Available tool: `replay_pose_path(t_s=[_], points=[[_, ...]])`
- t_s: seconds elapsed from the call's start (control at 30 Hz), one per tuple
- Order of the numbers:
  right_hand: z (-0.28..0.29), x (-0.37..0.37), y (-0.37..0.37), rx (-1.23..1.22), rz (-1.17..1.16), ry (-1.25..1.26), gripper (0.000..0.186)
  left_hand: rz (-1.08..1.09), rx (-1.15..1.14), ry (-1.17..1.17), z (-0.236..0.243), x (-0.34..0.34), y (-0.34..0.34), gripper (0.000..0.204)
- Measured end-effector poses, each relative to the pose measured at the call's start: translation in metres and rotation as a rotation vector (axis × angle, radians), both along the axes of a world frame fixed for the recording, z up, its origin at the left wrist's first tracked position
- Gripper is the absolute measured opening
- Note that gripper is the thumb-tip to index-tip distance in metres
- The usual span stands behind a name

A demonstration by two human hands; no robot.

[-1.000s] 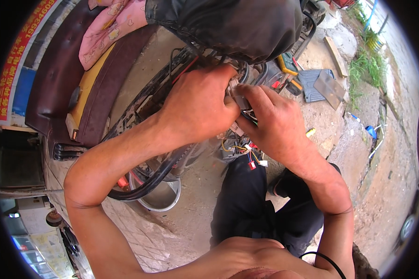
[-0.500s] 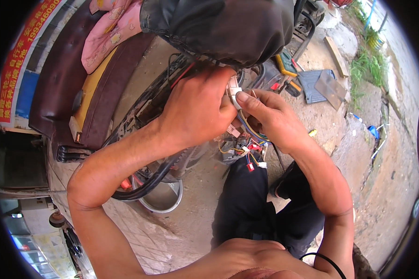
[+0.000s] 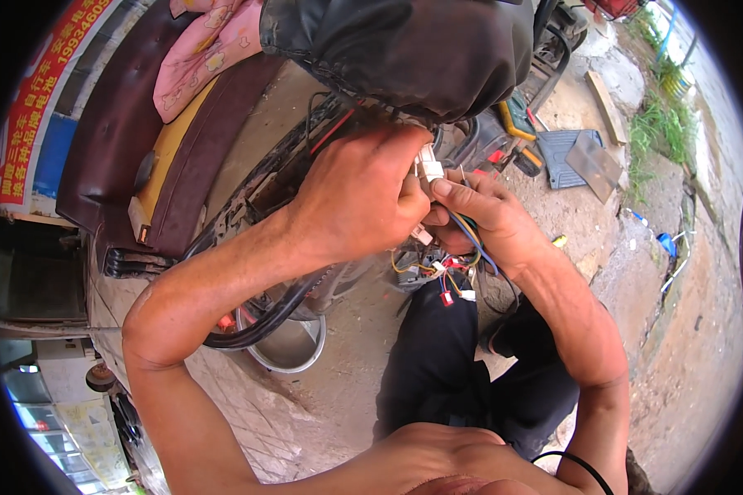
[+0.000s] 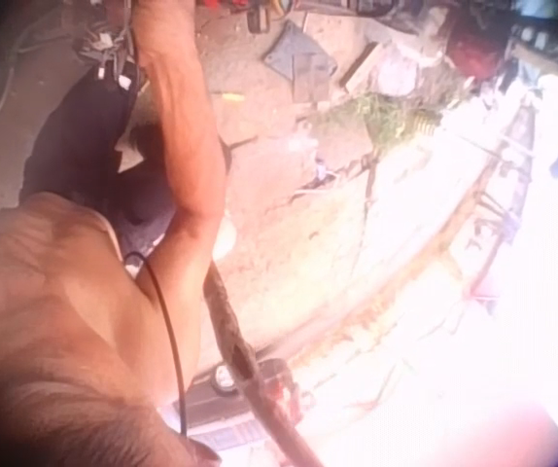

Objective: The person connects and disconnects electrical wire harnesses on a scooter, probing the terminal pins with a probe and securing wires into the plastic connector housings by hand.

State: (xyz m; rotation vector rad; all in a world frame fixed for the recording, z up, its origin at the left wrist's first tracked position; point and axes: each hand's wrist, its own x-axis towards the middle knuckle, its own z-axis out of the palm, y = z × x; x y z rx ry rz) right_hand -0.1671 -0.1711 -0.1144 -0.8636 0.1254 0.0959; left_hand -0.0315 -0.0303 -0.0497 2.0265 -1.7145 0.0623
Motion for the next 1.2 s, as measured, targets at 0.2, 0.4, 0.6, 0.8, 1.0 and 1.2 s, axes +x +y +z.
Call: replay_pose_path(t_s=[0.2,0.4,0.6,0.8,1.0,1.2], points=[[-0.001,-0.003,-0.002,0.138,0.031,0.022,0.018,0.034,0.057,0.017,0.001,-0.003,-0.002,0.040],[0.005,-0.005,0.003,0.103,0.012,0.066,0.020,0.049,0.051,-0.016,0.002,-0.005,0.001,0.039],[0.004,-0.009,-0.003,0.012,-0.020,0.140,0.026,0.017,0.091,0.126,0.004,0.000,-0.001,0.039],[-0.003,-0.017,-0.020,0.147,0.152,0.169,0.036,-0.115,0.236,0.321,0.013,0.023,-0.002,0.040],[-0.023,-0.010,-0.020,0.417,0.316,0.066,0.040,-0.227,0.305,0.595,0.007,0.032,-0.005,0.033],[0.009,-0.007,-0.016,-0.396,-0.026,0.089,0.042,-0.343,0.183,0.355,-0.001,0.040,-0.001,0.023]])
